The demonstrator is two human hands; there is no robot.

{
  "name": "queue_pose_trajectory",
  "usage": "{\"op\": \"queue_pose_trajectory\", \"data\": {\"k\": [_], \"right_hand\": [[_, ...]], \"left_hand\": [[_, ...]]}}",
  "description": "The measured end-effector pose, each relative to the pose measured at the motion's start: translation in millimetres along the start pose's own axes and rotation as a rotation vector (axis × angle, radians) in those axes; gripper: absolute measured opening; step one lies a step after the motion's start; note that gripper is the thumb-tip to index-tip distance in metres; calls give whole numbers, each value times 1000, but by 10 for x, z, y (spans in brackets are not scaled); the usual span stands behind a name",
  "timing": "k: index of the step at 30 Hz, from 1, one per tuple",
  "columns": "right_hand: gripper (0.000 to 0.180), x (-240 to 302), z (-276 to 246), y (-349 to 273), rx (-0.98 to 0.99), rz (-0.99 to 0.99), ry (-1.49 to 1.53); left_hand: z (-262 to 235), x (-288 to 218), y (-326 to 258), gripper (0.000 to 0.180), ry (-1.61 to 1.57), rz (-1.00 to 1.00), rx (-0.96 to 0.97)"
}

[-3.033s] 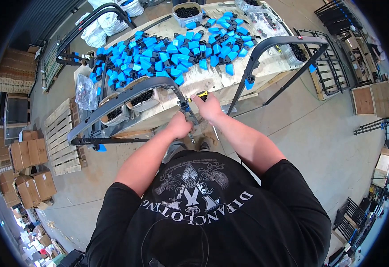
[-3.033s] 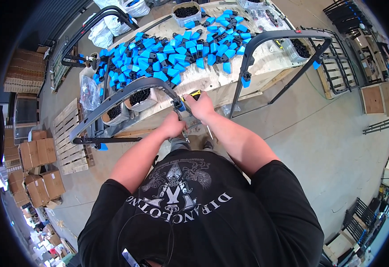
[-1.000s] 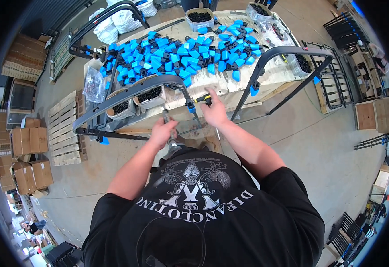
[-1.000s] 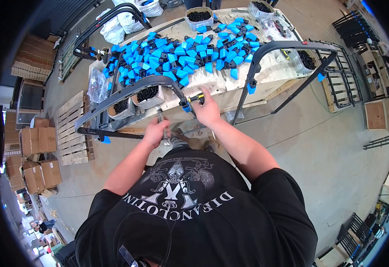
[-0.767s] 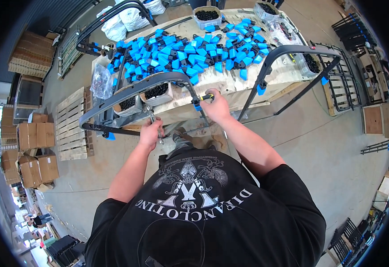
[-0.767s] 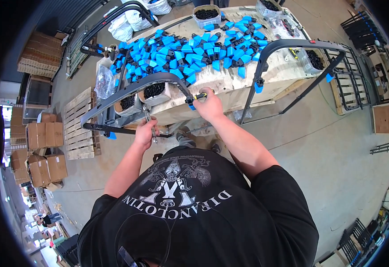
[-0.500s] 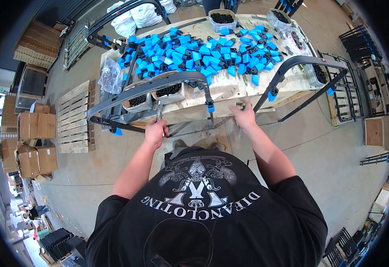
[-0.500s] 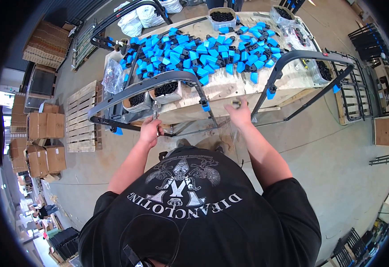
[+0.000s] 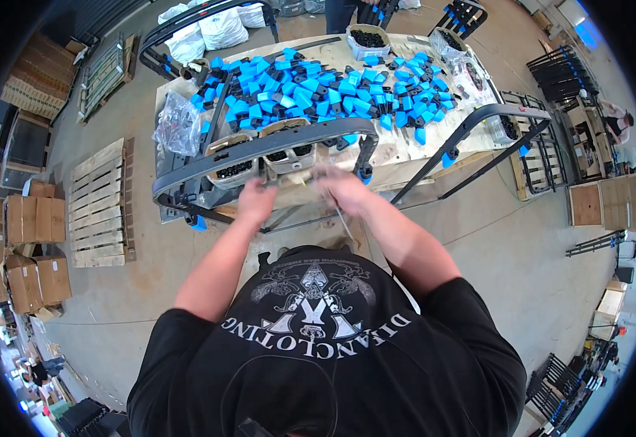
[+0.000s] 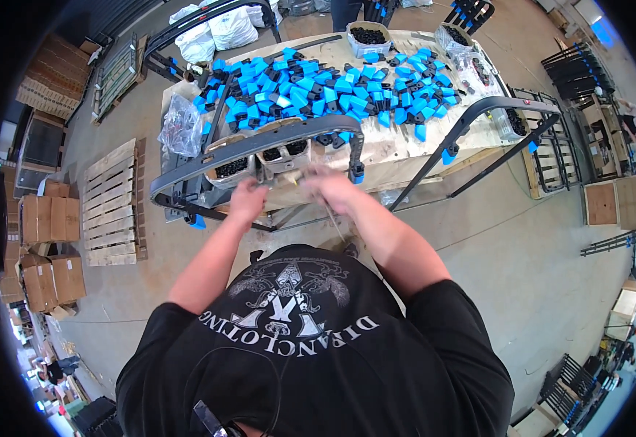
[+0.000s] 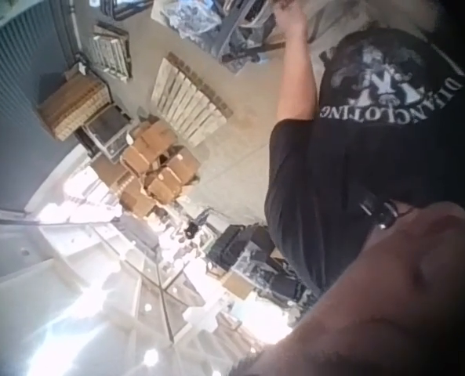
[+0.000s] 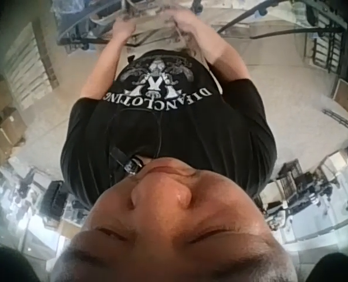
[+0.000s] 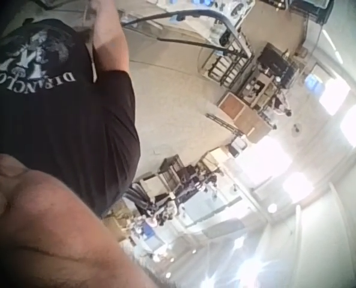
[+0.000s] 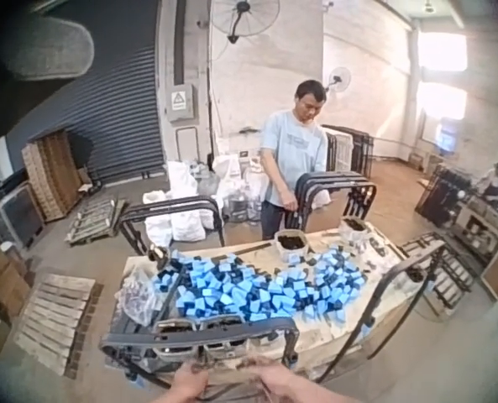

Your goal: Attaching blue and black plastic components to metal furniture frames using hand tools.

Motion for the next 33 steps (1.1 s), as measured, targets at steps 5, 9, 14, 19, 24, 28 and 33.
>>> {"op": "queue_pose_trajectory", "data": {"k": [5, 9, 14, 19, 24, 28, 33], "right_hand": [[48, 385, 141, 770, -227, 111, 220], [52, 329, 386, 484, -504, 8, -58], [59, -318, 485, -100, -623, -180, 73], [59, -585, 270, -195, -777, 98, -264], [58, -583, -237, -272, -1450, 215, -619], [55, -450, -534, -165, -1203, 28, -768], [49, -246, -571, -41, -1000, 62, -719]], "left_hand": [[-670, 850, -716, 37, -253, -200, 259], [-1349, 1272, -879, 32, -275, -232, 130], [-1869, 1705, -790, 29, -421, -261, -24], [-1963, 1787, -498, 31, -312, 72, -259], [-1872, 1117, -248, 52, 112, 109, -350], [-1790, 1214, -1, 50, 72, 138, -458], [-1852, 1404, 136, 46, -14, 95, -597]]}}
Point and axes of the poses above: each hand's wrist, its own y-axis towards the middle knuckle, its own z-axis out of the palm, x = y × z, the point moved 3 cm from there along y, towards the middle knuckle, and after that the axes turned 13 degrees about -y, right-handed, at the moved point
